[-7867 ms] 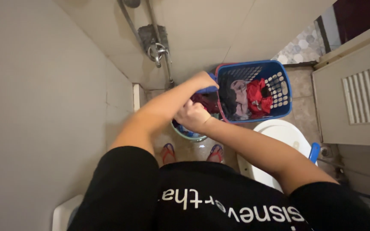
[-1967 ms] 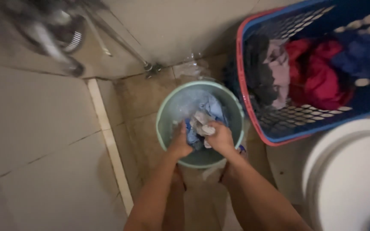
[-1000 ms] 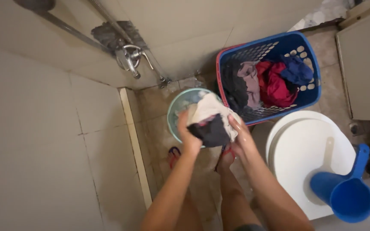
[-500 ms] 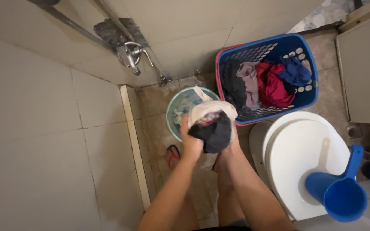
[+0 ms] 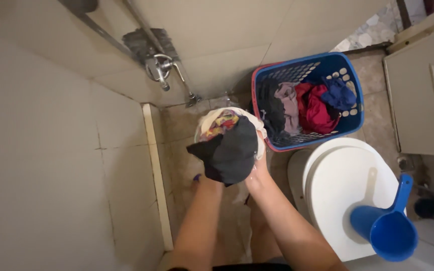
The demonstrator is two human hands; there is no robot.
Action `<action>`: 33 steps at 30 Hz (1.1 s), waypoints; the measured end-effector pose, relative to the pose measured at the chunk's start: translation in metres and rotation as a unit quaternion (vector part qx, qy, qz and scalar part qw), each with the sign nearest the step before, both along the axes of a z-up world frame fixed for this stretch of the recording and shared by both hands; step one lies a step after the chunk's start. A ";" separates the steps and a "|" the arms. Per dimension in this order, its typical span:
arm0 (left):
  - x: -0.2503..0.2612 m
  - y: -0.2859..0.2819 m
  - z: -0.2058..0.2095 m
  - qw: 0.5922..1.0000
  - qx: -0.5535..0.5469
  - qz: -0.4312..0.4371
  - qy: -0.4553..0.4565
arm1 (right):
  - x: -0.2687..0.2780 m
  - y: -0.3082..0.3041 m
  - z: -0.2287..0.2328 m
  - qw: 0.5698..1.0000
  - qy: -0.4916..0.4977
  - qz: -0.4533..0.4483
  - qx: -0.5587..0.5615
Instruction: Hand washing clothes in a bucket within a bathroom.
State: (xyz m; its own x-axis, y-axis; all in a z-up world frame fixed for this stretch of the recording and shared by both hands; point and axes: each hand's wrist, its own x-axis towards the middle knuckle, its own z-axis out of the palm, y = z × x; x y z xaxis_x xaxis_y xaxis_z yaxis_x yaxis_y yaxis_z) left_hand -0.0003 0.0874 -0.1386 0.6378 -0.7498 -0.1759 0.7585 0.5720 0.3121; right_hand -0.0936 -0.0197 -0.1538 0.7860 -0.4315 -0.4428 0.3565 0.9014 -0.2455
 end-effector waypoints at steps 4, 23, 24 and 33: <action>0.007 -0.021 0.007 0.998 -0.065 0.004 0.014 | 0.004 0.001 0.006 0.999 0.021 -0.018 0.027; -0.026 -0.009 0.062 0.960 0.191 0.093 -0.185 | 0.020 0.021 0.110 0.943 0.300 -0.064 -0.133; -0.027 -0.008 0.074 0.820 0.354 0.144 -0.425 | 0.016 0.033 0.111 0.908 0.325 -0.095 -0.248; 0.025 -0.014 0.010 0.939 0.075 -0.195 -0.272 | -0.023 0.047 0.227 0.727 0.218 -0.065 -0.648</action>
State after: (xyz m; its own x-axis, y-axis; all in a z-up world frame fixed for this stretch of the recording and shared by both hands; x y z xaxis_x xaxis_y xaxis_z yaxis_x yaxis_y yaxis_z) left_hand 0.0248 0.0738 -0.1282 0.3461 -0.9378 -0.0257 0.6060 0.2026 0.7693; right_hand -0.1168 0.0276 0.0736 0.6085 -0.7662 0.2067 0.0512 -0.2220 -0.9737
